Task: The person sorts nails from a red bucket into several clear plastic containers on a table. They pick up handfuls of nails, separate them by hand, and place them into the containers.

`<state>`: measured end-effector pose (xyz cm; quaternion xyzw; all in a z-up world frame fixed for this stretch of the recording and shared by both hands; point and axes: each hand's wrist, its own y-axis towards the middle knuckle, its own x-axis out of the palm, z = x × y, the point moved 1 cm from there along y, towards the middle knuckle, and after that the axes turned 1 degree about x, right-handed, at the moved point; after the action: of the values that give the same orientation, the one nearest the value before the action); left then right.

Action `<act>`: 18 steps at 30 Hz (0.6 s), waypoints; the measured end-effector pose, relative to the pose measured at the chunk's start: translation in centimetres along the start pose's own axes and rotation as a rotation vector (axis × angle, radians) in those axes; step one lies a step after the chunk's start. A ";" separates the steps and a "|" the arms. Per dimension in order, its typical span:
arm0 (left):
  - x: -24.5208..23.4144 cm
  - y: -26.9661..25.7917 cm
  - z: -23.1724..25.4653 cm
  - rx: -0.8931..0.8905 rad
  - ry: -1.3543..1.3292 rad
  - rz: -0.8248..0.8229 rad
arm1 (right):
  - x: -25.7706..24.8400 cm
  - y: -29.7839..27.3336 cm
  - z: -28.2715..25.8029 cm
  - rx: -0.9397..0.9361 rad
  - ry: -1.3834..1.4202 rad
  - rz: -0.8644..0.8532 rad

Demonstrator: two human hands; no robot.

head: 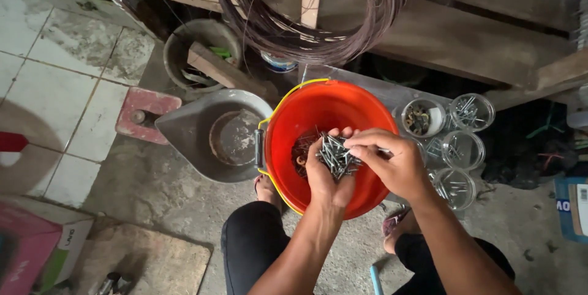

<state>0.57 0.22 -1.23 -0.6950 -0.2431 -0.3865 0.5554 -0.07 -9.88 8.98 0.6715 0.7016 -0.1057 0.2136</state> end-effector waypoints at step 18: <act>1.1 -0.4 0.2 0.003 -0.016 0.051 | -3.3 -0.7 7.2 0.358 0.939 0.015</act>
<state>0.97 0.38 -0.08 -0.7030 -0.2304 -0.3664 0.5643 0.36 -15.99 3.96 0.6778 0.6879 0.0907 -0.2430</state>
